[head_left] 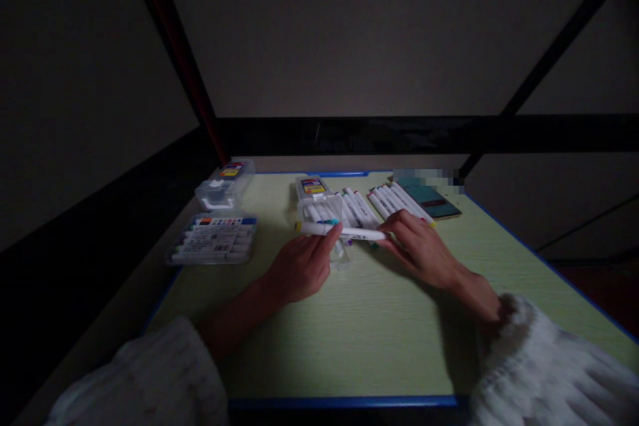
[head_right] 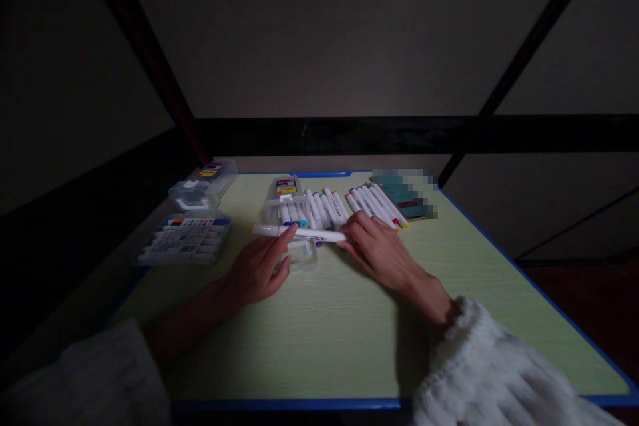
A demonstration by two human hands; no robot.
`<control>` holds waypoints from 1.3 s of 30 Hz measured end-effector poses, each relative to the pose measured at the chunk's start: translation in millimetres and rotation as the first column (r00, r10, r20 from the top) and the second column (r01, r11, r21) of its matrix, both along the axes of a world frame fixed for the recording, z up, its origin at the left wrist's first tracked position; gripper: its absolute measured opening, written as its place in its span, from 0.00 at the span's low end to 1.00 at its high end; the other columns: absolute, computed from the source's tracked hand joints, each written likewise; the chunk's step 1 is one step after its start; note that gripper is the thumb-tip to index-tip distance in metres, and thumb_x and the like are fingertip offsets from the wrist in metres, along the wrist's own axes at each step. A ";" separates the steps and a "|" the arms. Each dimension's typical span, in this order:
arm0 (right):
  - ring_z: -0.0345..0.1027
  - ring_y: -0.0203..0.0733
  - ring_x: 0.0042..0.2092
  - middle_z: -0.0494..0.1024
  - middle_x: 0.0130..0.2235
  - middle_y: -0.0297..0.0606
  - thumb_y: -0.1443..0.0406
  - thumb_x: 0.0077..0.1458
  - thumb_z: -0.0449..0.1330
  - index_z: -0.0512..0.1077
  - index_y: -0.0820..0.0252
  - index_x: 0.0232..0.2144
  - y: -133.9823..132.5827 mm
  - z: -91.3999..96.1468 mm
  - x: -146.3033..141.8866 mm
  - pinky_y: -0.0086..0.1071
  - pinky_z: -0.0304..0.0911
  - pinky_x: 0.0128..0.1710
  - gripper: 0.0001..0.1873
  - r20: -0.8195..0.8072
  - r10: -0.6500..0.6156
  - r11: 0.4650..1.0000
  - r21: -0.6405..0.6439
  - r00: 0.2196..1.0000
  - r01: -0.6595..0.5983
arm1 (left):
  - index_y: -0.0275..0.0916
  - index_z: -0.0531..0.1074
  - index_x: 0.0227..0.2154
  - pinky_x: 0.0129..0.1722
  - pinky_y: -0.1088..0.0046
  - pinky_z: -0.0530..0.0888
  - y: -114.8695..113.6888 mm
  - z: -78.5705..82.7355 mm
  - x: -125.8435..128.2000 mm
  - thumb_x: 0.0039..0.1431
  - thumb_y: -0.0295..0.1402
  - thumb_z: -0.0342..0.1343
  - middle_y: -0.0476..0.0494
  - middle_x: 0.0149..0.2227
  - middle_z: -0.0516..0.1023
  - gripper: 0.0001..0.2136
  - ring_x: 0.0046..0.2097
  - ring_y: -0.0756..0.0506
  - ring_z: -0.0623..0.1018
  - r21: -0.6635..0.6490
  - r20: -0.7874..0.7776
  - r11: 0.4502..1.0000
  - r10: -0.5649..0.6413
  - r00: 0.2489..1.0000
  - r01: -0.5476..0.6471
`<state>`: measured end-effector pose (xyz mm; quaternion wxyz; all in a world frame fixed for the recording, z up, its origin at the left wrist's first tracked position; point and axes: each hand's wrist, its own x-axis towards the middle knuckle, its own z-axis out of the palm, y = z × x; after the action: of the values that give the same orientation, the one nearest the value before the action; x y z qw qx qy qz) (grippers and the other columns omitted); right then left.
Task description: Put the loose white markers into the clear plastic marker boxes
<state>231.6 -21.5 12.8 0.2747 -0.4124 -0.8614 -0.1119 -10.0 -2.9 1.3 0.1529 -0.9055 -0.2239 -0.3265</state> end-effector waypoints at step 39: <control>0.67 0.41 0.31 0.72 0.31 0.38 0.69 0.56 0.52 0.60 0.54 0.40 -4.5 -4.7 2.9 0.35 0.62 0.28 0.09 -0.164 0.122 0.961 0.264 0.979 -0.075 | 0.28 0.50 0.56 0.45 0.68 0.73 1.9 -4.4 -0.6 0.53 0.22 0.44 0.33 0.48 0.71 0.25 0.46 0.44 0.74 -0.121 -0.027 0.993 0.016 1.000 -0.019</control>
<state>234.5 -26.0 8.2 0.4072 -0.3381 -0.8310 -0.1711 -10.7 -1.0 -3.1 0.1036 -0.9152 -0.2492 -0.2992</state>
